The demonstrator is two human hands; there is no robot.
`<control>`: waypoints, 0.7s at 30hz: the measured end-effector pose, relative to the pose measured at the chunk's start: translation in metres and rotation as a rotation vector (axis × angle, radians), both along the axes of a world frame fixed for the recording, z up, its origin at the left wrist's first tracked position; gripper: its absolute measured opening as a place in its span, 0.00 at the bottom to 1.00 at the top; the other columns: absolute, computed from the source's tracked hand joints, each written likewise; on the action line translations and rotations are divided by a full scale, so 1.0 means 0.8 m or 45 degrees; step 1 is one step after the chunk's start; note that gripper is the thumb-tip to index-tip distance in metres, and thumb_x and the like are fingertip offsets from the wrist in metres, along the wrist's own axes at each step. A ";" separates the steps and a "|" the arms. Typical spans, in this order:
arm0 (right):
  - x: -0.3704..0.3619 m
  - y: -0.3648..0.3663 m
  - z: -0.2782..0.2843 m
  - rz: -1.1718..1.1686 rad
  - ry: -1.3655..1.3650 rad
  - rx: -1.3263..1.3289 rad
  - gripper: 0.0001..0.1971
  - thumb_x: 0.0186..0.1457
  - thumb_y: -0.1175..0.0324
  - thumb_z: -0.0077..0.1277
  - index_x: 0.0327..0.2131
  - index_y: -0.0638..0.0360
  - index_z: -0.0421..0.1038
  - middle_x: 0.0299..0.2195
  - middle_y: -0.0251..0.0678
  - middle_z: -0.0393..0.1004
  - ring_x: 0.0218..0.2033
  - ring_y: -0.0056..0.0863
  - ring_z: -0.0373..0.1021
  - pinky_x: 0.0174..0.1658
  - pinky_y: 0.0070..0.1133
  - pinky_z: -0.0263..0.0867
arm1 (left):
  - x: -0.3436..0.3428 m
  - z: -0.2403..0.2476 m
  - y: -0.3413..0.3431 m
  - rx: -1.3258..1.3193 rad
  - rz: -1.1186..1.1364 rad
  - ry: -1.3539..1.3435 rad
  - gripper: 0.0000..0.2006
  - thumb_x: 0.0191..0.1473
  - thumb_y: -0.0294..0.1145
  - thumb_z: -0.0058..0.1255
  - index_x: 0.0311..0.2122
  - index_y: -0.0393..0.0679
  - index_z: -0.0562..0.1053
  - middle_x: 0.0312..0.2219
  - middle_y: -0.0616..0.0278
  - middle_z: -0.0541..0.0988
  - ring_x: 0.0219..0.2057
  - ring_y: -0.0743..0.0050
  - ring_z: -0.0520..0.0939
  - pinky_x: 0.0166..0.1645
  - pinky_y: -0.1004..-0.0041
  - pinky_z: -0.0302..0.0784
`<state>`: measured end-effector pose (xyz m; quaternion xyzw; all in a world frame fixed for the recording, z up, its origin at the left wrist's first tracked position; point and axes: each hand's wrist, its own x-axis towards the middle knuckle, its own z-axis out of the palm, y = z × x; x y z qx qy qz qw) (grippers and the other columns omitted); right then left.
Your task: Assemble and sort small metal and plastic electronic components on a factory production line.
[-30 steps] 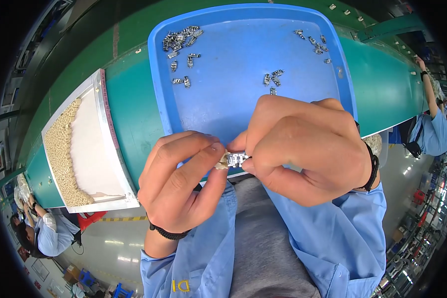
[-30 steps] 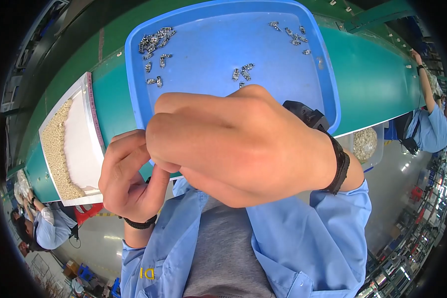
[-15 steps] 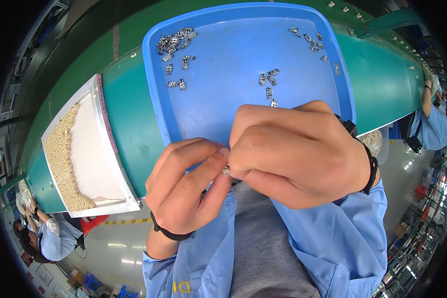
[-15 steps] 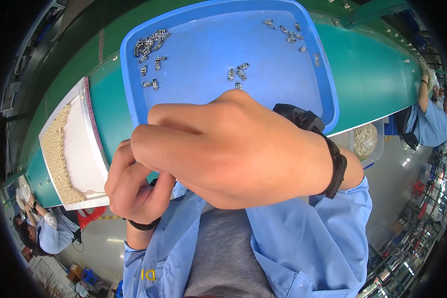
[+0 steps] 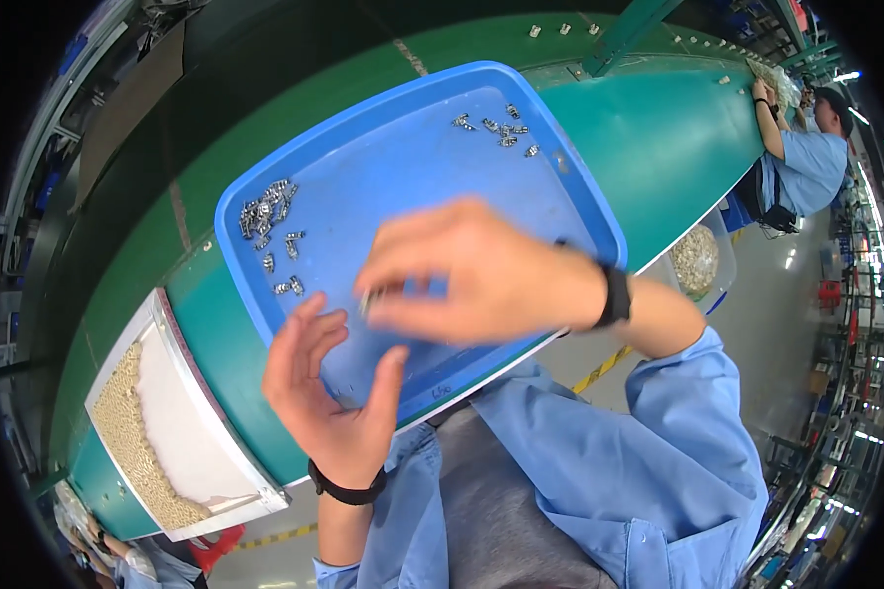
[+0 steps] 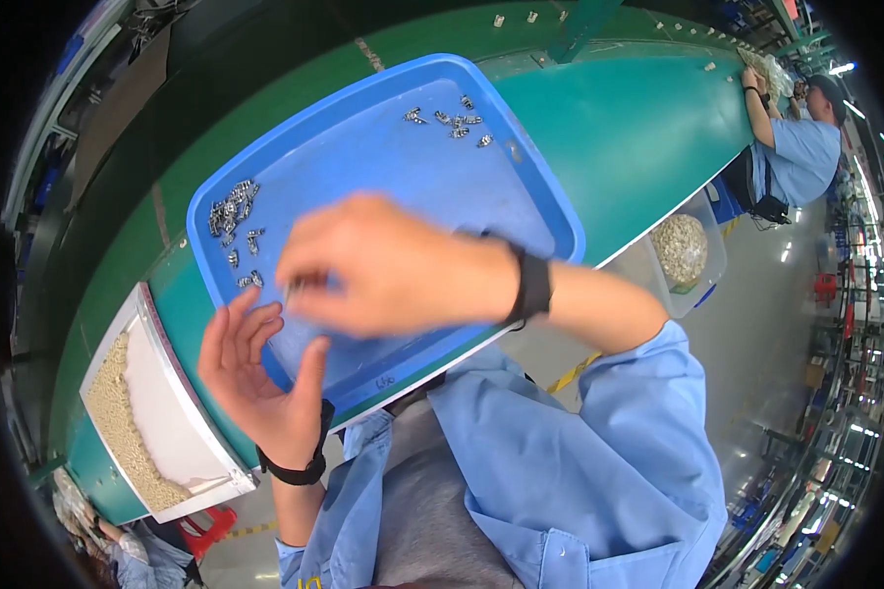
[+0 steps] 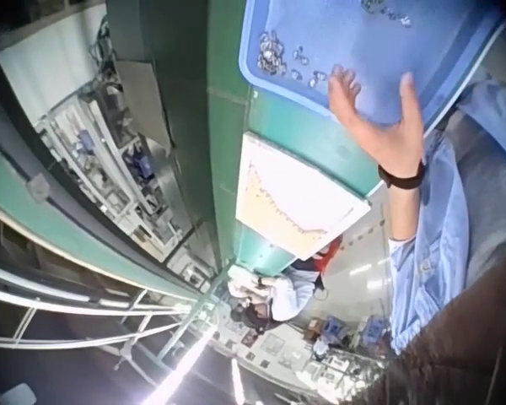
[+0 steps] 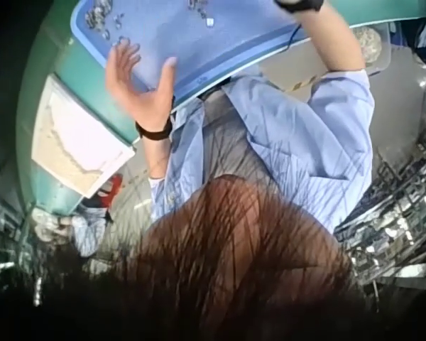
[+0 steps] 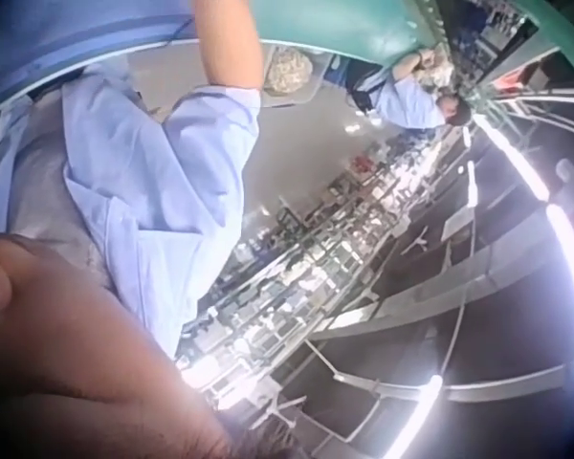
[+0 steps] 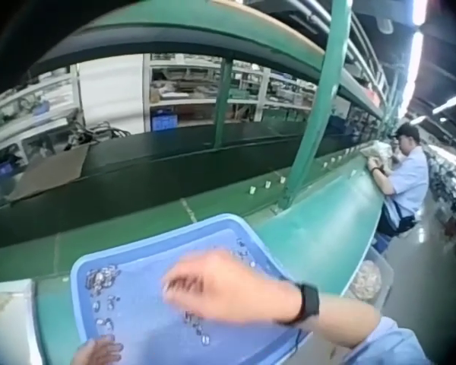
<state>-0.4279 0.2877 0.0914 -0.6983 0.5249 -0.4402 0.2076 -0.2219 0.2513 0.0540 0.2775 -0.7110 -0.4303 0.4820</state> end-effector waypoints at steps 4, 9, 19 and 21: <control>-0.168 -0.052 -0.008 -0.571 0.247 0.230 0.11 0.55 0.69 0.60 0.40 0.63 0.81 0.32 0.40 0.82 0.33 0.33 0.79 0.40 0.23 0.75 | 0.015 -0.010 -0.017 -0.031 -0.081 -0.223 0.22 0.50 0.25 0.65 0.51 0.34 0.73 0.44 0.47 0.81 0.46 0.55 0.80 0.50 0.63 0.75; -0.374 -0.098 -0.088 -0.970 0.650 0.412 0.14 0.55 0.64 0.60 0.40 0.64 0.80 0.35 0.43 0.83 0.38 0.37 0.80 0.45 0.28 0.75 | 0.030 -0.005 -0.021 -0.048 -0.251 -0.454 0.19 0.50 0.25 0.63 0.48 0.35 0.75 0.44 0.49 0.81 0.44 0.51 0.80 0.48 0.63 0.76; -0.402 -0.127 -0.141 -1.162 0.647 0.392 0.15 0.55 0.65 0.59 0.44 0.63 0.80 0.36 0.42 0.83 0.40 0.40 0.80 0.49 0.30 0.74 | 0.032 -0.002 -0.026 -0.018 -0.353 -0.551 0.17 0.48 0.26 0.64 0.44 0.34 0.76 0.43 0.49 0.81 0.42 0.50 0.80 0.46 0.62 0.76; -0.408 -0.126 -0.145 -1.168 0.653 0.387 0.16 0.55 0.65 0.59 0.44 0.62 0.79 0.35 0.41 0.83 0.40 0.40 0.80 0.49 0.30 0.74 | 0.030 -0.002 -0.026 0.012 -0.416 -0.581 0.17 0.48 0.26 0.64 0.44 0.34 0.76 0.43 0.49 0.81 0.42 0.49 0.80 0.46 0.62 0.76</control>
